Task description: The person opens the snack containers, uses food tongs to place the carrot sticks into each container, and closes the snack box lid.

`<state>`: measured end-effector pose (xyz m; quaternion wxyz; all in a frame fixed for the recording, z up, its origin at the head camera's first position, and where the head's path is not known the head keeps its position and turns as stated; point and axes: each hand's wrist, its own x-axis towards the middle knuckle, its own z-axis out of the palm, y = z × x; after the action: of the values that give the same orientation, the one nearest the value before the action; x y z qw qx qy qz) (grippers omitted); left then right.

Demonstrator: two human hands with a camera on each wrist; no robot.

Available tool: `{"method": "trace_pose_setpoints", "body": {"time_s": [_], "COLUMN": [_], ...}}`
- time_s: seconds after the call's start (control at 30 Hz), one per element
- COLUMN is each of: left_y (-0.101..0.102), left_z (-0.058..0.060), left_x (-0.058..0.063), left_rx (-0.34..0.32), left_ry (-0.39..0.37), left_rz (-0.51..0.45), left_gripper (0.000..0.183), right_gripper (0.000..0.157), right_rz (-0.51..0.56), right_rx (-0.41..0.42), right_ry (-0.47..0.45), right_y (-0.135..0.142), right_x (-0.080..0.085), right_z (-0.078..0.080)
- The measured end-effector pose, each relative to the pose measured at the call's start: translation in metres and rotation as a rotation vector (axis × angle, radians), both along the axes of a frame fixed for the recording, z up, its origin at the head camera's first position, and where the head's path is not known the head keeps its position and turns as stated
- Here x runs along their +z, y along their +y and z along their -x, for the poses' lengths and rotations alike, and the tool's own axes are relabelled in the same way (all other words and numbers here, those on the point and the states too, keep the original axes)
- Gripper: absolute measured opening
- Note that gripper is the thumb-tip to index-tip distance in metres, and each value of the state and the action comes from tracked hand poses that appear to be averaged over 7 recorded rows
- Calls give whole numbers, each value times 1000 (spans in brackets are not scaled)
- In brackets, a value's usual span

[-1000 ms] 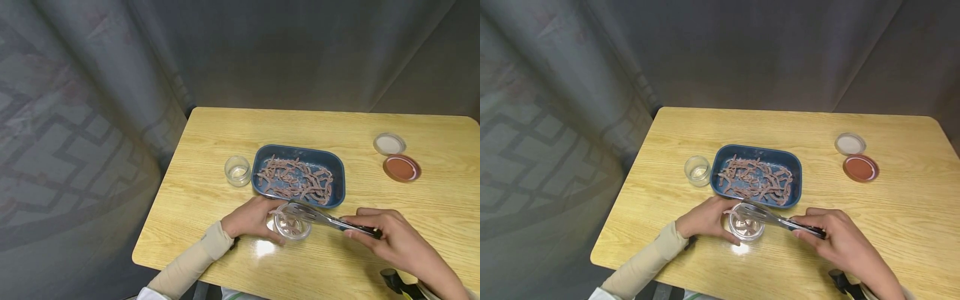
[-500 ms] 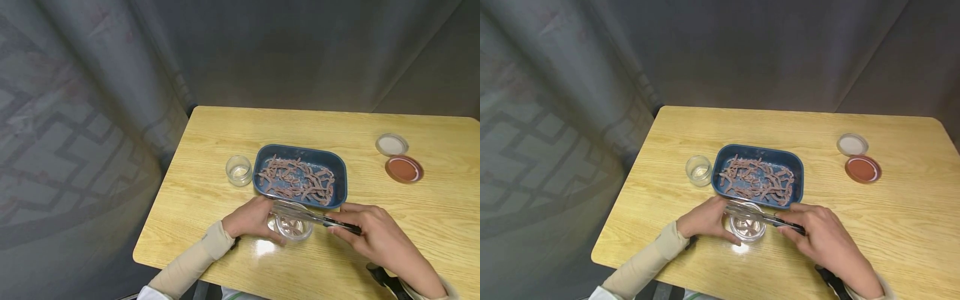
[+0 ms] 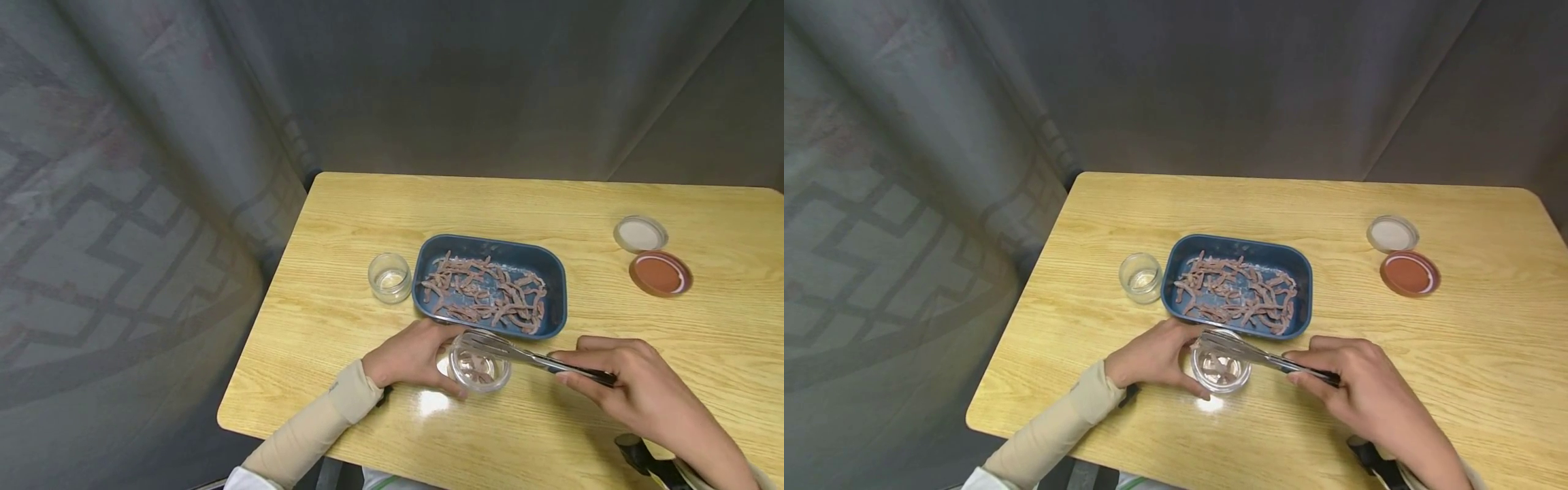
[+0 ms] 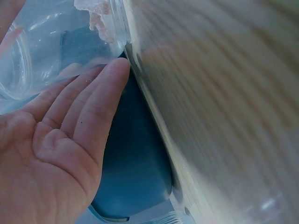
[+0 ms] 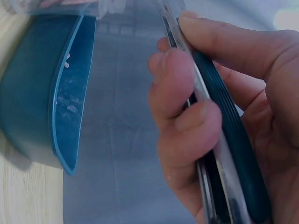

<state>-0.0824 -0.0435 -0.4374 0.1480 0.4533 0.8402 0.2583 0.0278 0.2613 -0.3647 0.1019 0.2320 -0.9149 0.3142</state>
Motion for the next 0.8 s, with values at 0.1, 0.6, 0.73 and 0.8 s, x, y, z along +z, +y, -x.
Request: {"method": "trace_pose_setpoints", "body": {"time_s": [0.1, 0.6, 0.73, 0.8], "left_y": [0, 0, 0, -1], "left_z": [0, 1, 0, -2], "left_x": [0, 0, -1, -1], "left_rx": [0, 1, 5, 13], "left_ry": [-12, -26, -23, -25], "left_rz": [-4, -21, -18, -13], "left_gripper": [87, 92, 92, 92], "right_gripper": [44, 45, 45, 46], "right_rz": [6, -53, -51, -49], "right_rx": [-11, 0, -7, -15], "right_ry": [-5, -2, 0, 9], "right_y": [6, 15, 16, 17], "right_x": [-1, -2, -2, -1], "right_z": [-3, -2, -1, 1]}}
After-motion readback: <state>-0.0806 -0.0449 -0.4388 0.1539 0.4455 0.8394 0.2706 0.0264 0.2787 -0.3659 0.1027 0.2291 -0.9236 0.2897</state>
